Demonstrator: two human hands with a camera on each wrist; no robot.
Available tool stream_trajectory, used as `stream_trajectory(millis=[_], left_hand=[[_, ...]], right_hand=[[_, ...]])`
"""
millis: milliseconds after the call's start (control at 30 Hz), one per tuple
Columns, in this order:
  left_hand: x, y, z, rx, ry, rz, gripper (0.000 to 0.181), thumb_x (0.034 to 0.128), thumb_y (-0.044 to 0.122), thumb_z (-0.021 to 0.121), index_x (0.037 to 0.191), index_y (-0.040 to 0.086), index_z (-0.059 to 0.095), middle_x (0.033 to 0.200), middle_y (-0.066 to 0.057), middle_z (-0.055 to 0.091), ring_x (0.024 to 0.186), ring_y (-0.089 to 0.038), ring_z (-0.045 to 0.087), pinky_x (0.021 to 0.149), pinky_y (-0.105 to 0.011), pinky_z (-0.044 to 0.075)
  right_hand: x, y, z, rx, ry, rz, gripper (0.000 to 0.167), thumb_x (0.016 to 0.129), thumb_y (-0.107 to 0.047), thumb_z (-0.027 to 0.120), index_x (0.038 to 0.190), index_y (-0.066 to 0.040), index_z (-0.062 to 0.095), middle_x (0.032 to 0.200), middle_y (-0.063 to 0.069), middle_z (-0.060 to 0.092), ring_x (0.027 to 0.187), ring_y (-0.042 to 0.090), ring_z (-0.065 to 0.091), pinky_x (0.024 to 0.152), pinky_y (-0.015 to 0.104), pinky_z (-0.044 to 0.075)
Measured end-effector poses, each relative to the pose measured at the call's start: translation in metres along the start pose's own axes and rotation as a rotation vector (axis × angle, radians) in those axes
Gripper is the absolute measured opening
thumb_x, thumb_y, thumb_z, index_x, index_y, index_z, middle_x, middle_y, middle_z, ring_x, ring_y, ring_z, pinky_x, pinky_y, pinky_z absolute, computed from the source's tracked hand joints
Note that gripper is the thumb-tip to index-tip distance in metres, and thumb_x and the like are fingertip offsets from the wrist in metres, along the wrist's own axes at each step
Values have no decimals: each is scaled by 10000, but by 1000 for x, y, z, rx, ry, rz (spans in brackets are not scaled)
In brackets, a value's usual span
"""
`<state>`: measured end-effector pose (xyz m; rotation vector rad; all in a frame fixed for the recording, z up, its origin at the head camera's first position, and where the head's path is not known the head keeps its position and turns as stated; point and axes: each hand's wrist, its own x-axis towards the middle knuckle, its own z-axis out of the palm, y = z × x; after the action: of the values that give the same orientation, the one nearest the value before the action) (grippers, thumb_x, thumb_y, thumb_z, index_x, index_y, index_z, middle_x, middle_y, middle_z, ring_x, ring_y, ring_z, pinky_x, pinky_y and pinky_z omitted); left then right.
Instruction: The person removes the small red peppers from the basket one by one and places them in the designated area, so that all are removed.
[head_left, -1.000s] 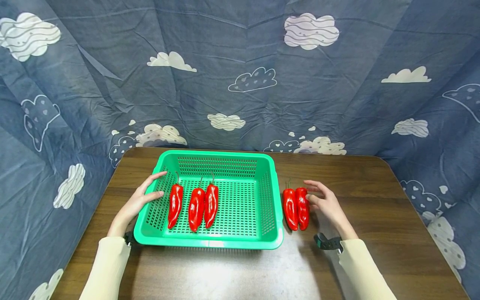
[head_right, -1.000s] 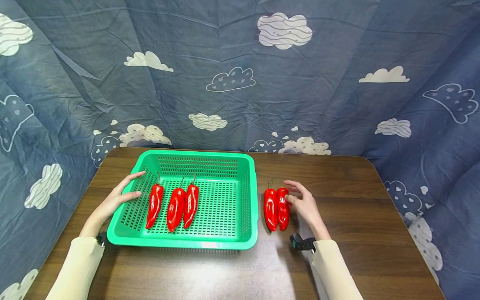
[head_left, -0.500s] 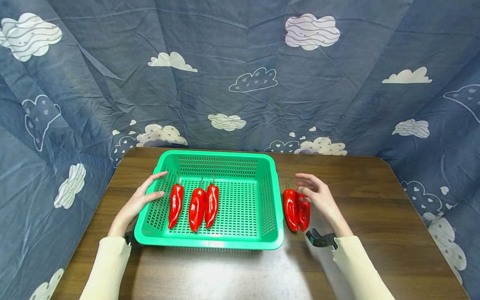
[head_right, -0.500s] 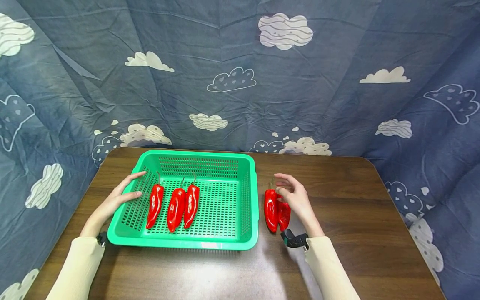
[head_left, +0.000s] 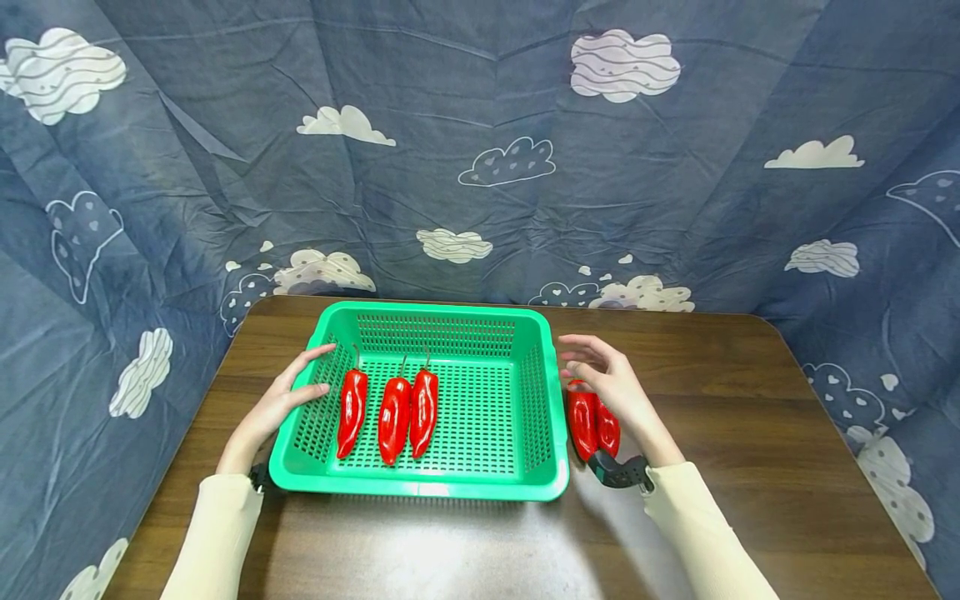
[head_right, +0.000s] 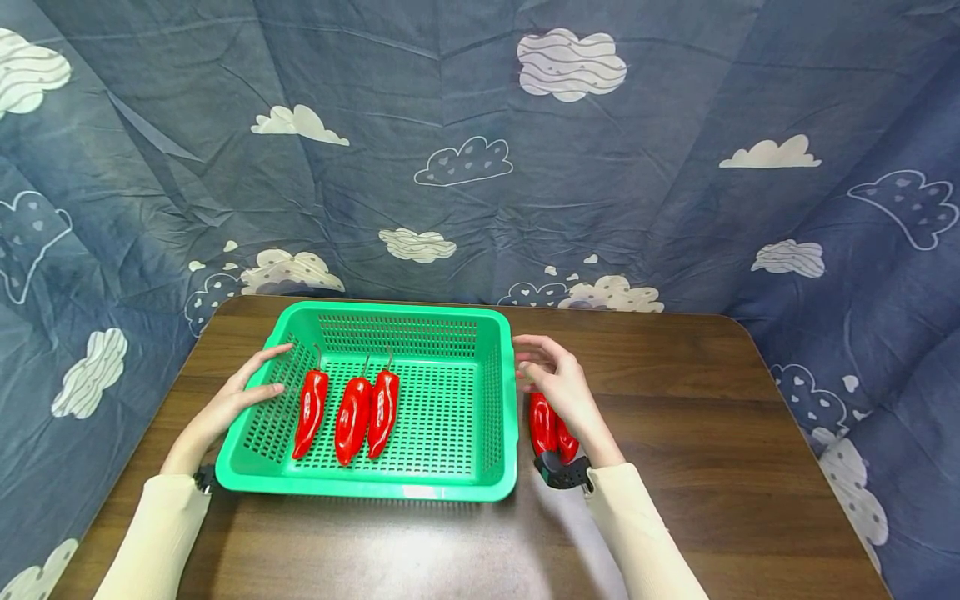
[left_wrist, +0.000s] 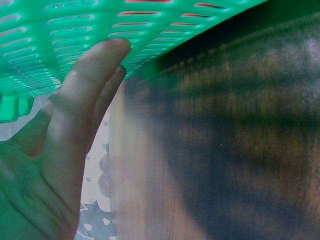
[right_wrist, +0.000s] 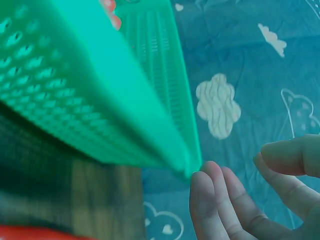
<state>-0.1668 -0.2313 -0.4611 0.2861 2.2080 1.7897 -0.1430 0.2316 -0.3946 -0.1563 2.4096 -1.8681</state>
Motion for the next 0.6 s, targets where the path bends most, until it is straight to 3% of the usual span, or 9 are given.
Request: stream_trajectory(millis=[233, 467, 600], left_hand=[[0, 0, 0, 4, -4, -6, 587, 968, 152, 543, 1502, 197, 304, 1569, -76, 104, 1383, -320, 140, 1022, -562, 237], [0, 0, 0, 2, -6, 1, 586, 969, 145, 539, 1502, 193, 301, 1561, -78, 124, 1366, -313, 183, 1015, -539, 258], [0, -1, 0, -10, -3, 1, 584, 966, 137, 541, 1499, 190, 307, 1560, -74, 125, 1374, -305, 154, 1031, -554, 215]], right_hand=[[8, -9, 19, 66, -52, 19, 377, 949, 12, 501, 1325, 40, 489, 1179, 324, 531, 954, 391, 608, 767, 409, 537], [15, -20, 43, 47, -100, 26, 380, 938, 13, 522, 1315, -29, 534, 1138, 216, 586, 888, 242, 648, 783, 492, 519], [19, -25, 58, 31, -129, 13, 385, 931, 2, 525, 1314, -35, 540, 1140, 202, 598, 900, 280, 638, 789, 511, 511]])
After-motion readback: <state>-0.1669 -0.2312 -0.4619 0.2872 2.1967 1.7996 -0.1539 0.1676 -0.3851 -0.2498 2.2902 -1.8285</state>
